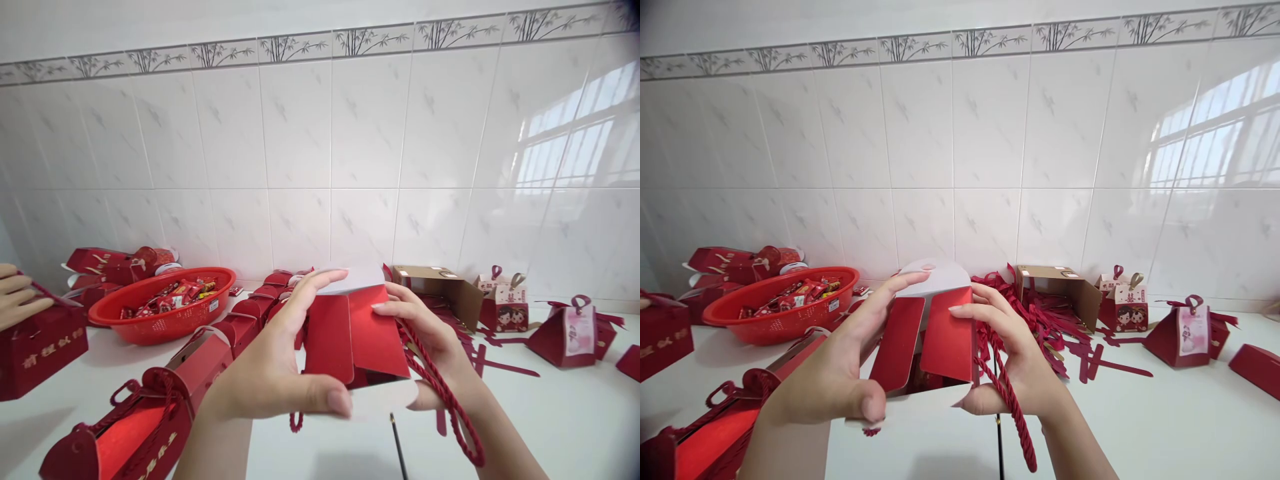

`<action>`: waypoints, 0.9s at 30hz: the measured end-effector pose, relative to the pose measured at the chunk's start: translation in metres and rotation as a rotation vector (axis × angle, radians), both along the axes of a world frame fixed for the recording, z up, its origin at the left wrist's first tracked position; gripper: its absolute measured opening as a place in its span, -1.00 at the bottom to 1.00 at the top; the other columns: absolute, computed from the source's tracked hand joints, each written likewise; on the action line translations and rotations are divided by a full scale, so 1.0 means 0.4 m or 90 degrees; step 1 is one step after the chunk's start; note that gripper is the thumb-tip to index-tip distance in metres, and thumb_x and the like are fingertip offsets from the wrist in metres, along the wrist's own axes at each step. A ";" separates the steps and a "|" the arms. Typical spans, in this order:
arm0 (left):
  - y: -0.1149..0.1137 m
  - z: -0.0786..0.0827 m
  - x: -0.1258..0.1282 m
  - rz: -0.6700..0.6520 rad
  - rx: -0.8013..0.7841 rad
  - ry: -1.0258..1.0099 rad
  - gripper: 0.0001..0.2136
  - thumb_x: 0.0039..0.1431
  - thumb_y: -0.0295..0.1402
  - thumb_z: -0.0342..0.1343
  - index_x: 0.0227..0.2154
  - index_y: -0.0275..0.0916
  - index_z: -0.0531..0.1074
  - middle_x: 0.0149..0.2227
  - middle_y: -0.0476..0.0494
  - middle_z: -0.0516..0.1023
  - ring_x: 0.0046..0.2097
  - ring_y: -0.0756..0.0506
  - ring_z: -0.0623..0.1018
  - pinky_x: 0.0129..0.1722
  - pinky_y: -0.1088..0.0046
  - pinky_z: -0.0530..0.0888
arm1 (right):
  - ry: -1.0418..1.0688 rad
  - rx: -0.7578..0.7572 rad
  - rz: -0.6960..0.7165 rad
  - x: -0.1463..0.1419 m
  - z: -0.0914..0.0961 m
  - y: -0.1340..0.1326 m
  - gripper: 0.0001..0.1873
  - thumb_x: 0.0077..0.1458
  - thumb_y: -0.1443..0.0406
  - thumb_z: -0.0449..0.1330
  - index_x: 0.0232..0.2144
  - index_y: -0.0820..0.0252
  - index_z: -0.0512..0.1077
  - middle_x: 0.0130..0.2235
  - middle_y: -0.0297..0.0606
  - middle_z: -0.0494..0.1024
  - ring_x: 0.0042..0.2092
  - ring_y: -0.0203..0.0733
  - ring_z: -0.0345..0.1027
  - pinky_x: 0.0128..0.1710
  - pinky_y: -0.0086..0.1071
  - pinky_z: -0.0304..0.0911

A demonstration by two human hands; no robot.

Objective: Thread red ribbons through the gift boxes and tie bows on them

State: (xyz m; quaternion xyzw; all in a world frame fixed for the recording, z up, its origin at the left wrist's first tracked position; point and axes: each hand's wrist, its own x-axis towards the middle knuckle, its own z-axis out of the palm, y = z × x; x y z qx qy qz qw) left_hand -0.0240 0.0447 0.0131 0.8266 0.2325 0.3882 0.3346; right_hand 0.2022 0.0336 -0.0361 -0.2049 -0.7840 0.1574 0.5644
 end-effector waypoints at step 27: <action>0.127 -0.046 0.034 0.232 0.022 0.391 -0.69 0.02 -0.09 0.07 -0.22 -0.10 0.46 -0.17 -0.10 0.55 -0.19 -0.19 0.52 -0.33 0.39 0.39 | -0.071 -0.325 0.104 0.030 -0.116 0.145 -0.38 -0.21 0.29 0.41 -0.04 0.08 0.34 0.08 -0.16 0.31 0.08 -0.09 0.27 0.08 -0.15 0.22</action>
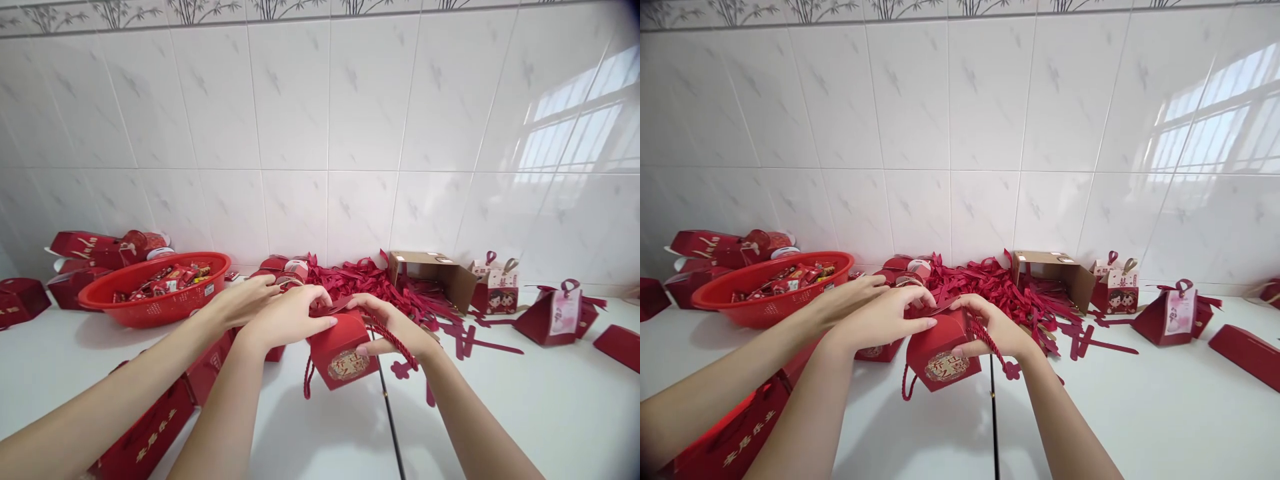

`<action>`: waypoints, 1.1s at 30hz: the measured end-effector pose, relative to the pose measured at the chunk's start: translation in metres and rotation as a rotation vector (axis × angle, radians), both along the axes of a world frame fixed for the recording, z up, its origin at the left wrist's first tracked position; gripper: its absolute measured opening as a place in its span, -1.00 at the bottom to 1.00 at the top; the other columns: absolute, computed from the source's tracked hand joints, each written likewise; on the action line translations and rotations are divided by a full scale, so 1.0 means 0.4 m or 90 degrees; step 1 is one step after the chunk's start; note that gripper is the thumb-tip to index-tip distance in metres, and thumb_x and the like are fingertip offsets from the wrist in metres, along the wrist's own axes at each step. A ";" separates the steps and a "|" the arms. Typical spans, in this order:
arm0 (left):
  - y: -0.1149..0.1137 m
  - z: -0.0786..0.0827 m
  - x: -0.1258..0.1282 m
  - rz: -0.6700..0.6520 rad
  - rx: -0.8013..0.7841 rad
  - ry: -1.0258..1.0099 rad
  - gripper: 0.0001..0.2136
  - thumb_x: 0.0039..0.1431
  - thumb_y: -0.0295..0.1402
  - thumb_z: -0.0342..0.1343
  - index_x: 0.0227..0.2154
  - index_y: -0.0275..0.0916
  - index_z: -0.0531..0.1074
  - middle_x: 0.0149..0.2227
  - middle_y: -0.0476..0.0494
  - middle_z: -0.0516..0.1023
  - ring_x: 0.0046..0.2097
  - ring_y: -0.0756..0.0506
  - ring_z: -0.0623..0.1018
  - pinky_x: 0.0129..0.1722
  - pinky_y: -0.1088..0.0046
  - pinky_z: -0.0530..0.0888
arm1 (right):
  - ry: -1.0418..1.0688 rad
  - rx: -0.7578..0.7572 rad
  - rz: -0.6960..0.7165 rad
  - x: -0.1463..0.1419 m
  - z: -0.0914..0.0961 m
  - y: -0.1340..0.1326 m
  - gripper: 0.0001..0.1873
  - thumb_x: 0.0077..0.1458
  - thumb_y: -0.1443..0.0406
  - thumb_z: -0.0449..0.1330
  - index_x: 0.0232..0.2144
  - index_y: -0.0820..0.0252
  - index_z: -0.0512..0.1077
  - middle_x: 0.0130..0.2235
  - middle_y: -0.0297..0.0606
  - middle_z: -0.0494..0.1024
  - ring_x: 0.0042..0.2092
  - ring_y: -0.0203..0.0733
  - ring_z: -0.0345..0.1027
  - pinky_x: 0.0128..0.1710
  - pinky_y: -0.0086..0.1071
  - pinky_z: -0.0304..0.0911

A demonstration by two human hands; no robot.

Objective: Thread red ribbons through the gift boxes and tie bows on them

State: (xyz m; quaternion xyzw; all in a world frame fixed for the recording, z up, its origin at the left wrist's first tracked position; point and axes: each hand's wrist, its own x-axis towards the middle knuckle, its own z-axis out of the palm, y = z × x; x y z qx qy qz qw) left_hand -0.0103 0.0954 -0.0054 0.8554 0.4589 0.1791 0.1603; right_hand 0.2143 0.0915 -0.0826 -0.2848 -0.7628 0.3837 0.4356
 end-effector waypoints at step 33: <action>0.059 -0.056 0.047 0.061 -0.064 0.356 -0.92 -0.10 -0.38 0.08 -0.48 -0.23 0.39 -0.37 -0.23 0.54 -0.40 -0.17 0.50 -0.55 0.44 0.22 | -0.213 -0.113 -0.413 0.192 0.041 -0.027 -0.63 0.00 0.13 0.22 -0.14 0.13 0.45 -0.04 -0.16 0.51 -0.03 -0.06 0.39 -0.05 -0.25 0.32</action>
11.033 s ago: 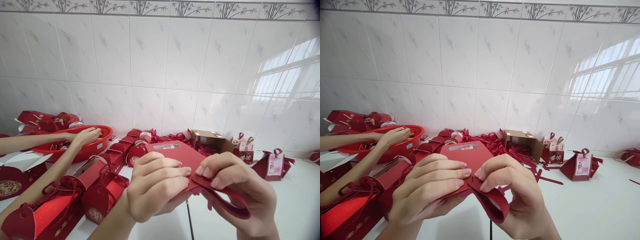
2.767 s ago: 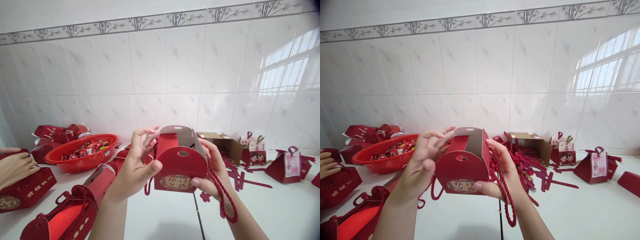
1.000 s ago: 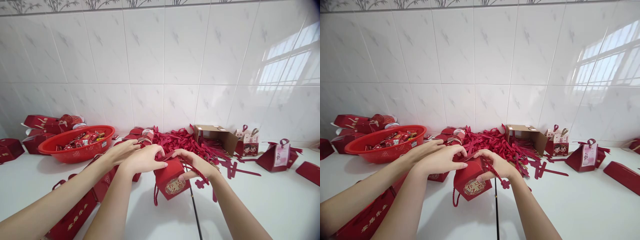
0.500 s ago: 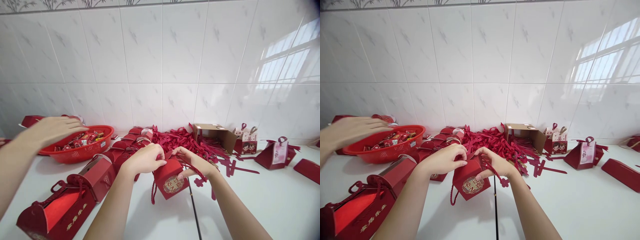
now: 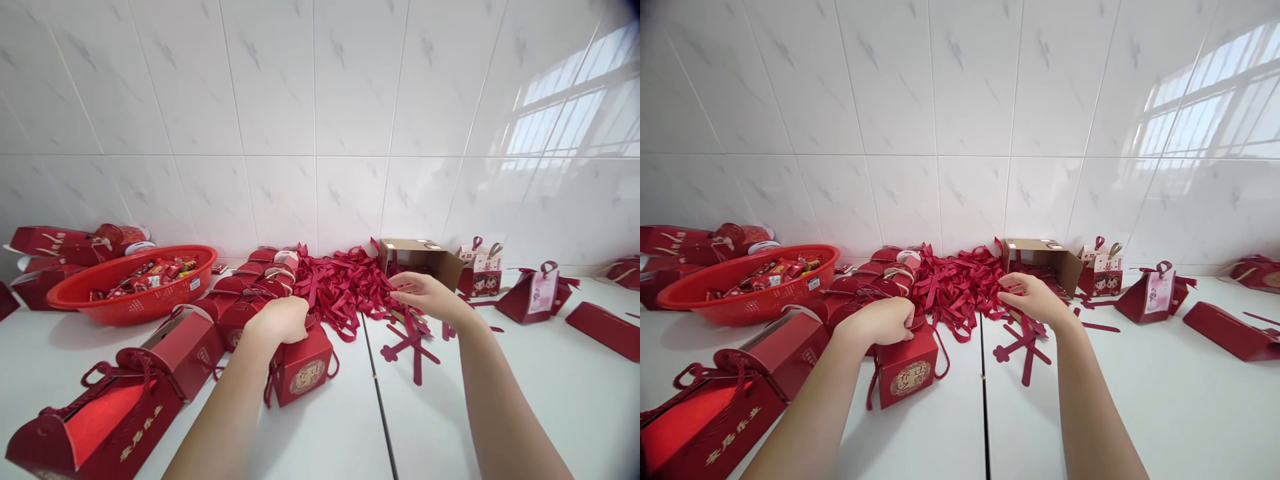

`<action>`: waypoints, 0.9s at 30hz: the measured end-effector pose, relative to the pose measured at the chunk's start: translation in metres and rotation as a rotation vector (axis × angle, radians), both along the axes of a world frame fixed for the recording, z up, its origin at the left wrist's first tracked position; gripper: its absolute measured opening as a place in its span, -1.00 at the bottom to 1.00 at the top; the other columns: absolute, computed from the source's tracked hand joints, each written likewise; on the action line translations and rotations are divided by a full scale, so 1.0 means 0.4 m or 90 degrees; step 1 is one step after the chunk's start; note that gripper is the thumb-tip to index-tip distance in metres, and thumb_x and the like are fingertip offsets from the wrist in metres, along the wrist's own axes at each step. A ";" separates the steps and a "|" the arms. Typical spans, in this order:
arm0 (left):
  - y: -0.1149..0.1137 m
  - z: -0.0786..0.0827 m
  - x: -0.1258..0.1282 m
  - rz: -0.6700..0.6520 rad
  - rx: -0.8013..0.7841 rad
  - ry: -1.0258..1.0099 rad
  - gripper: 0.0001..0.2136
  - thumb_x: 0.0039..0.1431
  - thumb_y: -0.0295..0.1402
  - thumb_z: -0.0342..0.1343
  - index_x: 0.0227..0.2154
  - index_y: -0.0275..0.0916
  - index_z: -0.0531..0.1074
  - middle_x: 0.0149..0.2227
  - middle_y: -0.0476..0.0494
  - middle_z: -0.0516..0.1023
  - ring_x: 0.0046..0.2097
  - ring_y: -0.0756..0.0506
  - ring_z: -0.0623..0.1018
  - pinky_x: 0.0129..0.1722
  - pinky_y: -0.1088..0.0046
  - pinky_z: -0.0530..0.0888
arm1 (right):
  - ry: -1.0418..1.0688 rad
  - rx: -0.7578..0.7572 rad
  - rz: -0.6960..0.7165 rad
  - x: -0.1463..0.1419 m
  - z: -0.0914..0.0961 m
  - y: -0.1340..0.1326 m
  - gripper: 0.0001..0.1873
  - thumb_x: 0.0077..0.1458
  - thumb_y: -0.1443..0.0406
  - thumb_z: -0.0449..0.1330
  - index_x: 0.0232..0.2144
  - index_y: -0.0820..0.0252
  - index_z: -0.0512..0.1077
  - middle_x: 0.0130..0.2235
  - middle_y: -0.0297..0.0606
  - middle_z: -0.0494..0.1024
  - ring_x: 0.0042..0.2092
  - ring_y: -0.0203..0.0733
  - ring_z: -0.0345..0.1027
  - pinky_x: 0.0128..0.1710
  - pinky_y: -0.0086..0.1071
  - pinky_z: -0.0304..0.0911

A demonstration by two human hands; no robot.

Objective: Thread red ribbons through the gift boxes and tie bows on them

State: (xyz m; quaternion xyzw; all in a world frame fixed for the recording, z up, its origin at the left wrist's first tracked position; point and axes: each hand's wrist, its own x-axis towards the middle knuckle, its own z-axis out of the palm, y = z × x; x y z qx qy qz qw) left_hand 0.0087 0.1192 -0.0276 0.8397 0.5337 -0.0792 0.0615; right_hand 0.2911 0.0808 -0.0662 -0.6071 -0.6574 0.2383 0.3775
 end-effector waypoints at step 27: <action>0.015 -0.042 0.063 -0.001 -0.084 -0.066 -0.84 -0.16 -0.27 0.08 -0.57 -0.27 0.35 -0.54 -0.20 0.49 -0.59 -0.09 0.44 -0.65 0.45 0.23 | -0.121 0.116 -0.059 -0.096 -0.084 0.106 -0.76 0.09 0.20 0.13 -0.39 0.24 0.51 -0.10 -0.09 0.47 -0.04 -0.12 0.34 0.01 -0.32 0.20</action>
